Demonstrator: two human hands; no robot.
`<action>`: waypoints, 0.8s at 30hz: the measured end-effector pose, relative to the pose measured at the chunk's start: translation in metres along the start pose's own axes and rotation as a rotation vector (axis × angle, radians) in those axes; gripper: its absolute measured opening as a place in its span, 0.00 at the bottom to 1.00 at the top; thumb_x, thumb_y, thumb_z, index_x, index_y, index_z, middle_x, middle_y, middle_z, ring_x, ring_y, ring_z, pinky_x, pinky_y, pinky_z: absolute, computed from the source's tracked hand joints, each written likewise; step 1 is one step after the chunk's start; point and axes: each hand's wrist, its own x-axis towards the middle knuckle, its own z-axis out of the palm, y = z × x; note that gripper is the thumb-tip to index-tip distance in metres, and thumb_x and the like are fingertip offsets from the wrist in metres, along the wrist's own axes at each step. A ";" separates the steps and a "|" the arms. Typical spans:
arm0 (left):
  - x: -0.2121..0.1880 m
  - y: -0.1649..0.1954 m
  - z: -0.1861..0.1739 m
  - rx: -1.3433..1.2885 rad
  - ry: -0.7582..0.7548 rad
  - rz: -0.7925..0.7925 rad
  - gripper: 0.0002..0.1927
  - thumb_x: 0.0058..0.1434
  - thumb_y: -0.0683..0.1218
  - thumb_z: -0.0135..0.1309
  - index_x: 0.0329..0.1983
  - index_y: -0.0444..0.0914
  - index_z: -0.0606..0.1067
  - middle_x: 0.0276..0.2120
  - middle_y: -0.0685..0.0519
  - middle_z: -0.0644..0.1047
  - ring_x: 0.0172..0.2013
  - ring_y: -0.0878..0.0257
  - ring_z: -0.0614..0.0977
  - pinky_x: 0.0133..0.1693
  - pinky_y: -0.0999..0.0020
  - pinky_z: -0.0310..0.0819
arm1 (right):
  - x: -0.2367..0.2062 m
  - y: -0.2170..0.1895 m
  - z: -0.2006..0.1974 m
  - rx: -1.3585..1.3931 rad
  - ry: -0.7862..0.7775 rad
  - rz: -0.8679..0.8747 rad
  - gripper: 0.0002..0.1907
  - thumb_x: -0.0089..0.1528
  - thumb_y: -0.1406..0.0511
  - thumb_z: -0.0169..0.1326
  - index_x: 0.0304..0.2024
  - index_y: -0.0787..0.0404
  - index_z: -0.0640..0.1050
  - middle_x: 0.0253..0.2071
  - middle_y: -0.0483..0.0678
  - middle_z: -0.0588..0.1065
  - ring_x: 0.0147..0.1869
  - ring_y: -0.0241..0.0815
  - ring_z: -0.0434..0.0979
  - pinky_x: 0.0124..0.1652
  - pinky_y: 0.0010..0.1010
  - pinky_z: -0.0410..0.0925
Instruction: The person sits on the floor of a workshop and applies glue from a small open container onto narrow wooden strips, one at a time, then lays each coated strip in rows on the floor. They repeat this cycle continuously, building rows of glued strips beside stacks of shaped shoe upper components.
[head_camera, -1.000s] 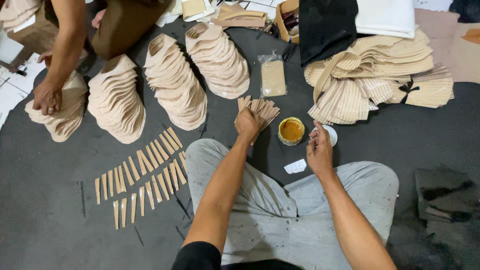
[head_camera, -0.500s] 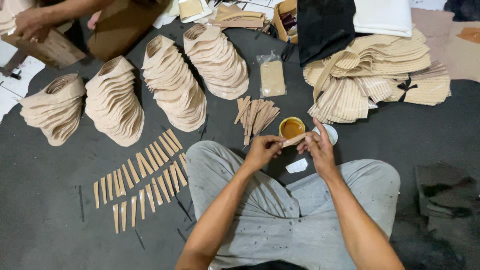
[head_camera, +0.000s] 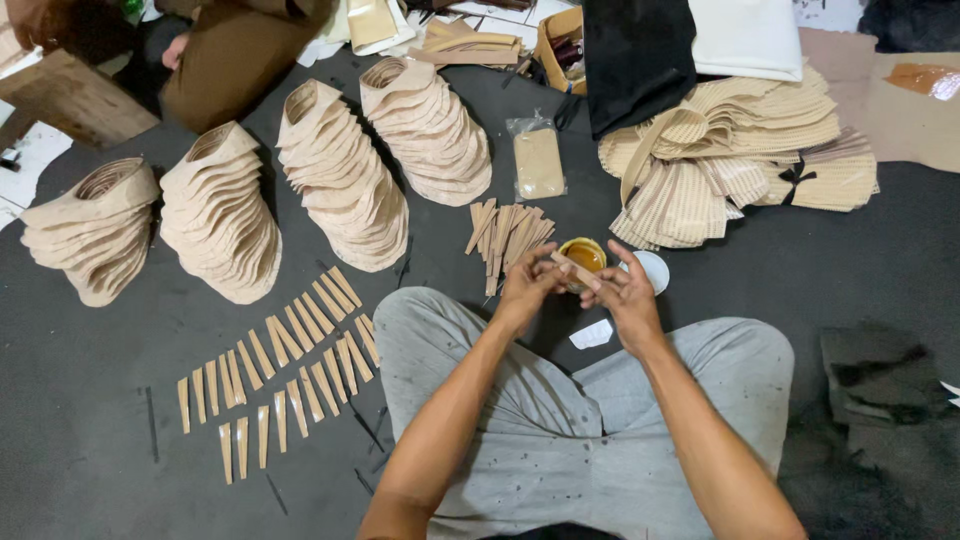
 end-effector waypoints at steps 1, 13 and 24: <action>-0.002 -0.002 0.000 0.042 0.000 -0.052 0.13 0.64 0.42 0.59 0.52 0.37 0.76 0.38 0.52 0.82 0.36 0.69 0.82 0.38 0.73 0.76 | -0.001 0.000 0.006 0.044 0.003 -0.009 0.38 0.64 0.74 0.53 0.74 0.61 0.54 0.42 0.50 0.74 0.40 0.40 0.80 0.39 0.32 0.76; -0.007 0.007 -0.012 0.004 0.083 0.085 0.11 0.64 0.38 0.60 0.48 0.28 0.80 0.35 0.49 0.82 0.32 0.66 0.82 0.36 0.73 0.78 | 0.006 -0.009 0.048 -0.078 0.017 0.001 0.36 0.65 0.70 0.55 0.72 0.62 0.56 0.40 0.49 0.77 0.37 0.39 0.78 0.36 0.28 0.73; -0.010 0.034 -0.030 -0.155 0.138 -0.031 0.16 0.62 0.36 0.58 0.52 0.26 0.76 0.38 0.46 0.82 0.34 0.62 0.85 0.39 0.68 0.85 | 0.020 -0.018 0.030 -1.530 -0.100 -0.414 0.23 0.49 0.75 0.55 0.47 0.57 0.84 0.71 0.59 0.60 0.71 0.62 0.59 0.64 0.49 0.62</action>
